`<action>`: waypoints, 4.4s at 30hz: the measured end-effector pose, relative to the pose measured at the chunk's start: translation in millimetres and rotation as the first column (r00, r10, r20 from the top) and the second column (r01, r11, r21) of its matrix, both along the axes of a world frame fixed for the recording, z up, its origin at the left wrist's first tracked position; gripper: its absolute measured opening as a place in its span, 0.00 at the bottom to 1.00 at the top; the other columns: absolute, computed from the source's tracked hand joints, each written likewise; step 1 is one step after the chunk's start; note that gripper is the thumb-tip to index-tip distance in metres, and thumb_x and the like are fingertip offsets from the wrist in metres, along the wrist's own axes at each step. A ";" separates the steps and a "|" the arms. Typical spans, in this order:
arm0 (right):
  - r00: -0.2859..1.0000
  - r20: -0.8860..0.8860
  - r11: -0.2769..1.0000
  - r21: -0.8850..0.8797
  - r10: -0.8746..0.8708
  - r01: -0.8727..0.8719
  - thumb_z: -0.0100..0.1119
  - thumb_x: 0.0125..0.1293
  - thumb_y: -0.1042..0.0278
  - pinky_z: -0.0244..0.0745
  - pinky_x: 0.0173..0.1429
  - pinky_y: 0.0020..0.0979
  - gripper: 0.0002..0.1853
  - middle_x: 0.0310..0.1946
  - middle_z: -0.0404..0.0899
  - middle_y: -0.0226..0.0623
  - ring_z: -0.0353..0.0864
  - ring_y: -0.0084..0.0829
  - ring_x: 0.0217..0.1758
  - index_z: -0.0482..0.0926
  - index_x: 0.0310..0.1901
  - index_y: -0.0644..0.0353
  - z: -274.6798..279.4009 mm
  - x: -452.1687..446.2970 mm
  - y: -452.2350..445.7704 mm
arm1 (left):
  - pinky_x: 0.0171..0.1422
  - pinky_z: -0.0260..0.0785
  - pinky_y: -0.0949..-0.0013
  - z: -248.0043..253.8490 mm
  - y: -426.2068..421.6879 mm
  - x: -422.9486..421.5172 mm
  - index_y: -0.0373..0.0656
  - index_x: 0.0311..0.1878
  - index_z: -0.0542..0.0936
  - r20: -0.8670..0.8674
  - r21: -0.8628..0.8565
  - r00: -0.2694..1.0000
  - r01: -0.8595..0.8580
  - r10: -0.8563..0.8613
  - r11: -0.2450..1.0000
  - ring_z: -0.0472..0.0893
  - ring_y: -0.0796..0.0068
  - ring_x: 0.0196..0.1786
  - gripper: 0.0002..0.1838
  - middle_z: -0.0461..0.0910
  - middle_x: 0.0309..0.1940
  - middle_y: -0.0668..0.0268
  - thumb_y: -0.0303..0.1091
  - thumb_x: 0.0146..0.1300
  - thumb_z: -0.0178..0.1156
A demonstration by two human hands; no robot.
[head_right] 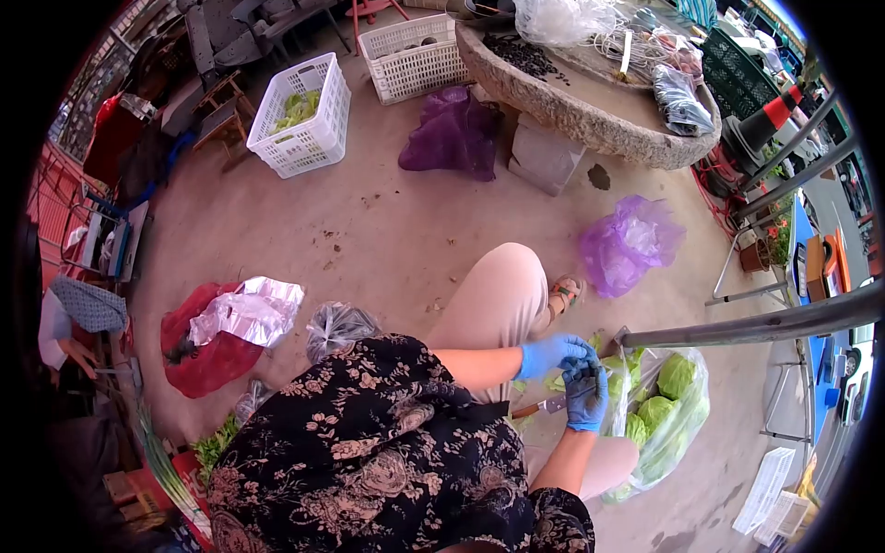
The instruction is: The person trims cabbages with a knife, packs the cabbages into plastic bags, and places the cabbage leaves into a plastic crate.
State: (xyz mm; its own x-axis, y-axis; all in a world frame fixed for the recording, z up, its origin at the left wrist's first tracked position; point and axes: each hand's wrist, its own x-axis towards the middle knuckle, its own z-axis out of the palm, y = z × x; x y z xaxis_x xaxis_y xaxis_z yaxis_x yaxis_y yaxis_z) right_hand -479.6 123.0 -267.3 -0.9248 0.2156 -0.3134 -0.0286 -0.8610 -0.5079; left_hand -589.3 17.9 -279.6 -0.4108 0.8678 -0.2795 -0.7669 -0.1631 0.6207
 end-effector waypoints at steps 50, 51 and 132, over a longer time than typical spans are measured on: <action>0.420 0.313 -0.065 0.733 -0.852 -0.678 0.59 0.47 0.52 0.49 0.67 0.45 0.38 0.54 0.68 0.45 0.64 0.44 0.60 0.61 0.60 0.59 -85.8 233.9 100.3 | 0.48 0.69 0.71 -107.9 126.0 210.0 0.37 0.46 0.76 -0.552 -0.649 0.449 0.298 -0.703 0.700 0.77 0.73 0.42 0.16 0.79 0.41 0.62 0.33 0.54 0.56; 0.443 0.342 -0.090 0.699 -0.829 -0.709 0.59 0.47 0.52 0.46 0.68 0.46 0.40 0.56 0.66 0.45 0.63 0.43 0.61 0.59 0.62 0.58 -90.8 227.9 112.2 | 0.50 0.68 0.71 -107.7 135.2 197.7 0.37 0.47 0.76 -0.558 -0.668 0.434 0.272 -0.708 0.693 0.77 0.72 0.44 0.18 0.79 0.42 0.61 0.33 0.53 0.58; 0.435 0.586 0.724 0.619 -0.683 0.303 0.58 0.52 0.62 0.66 0.24 0.24 0.13 0.21 0.72 0.31 0.71 0.20 0.21 0.73 0.35 0.63 33.2 294.7 177.7 | 0.49 0.64 0.70 -309.1 248.3 74.7 0.42 0.50 0.71 -0.218 -0.705 0.963 -0.044 -0.157 0.708 0.73 0.67 0.46 0.23 0.74 0.46 0.67 0.50 0.59 0.55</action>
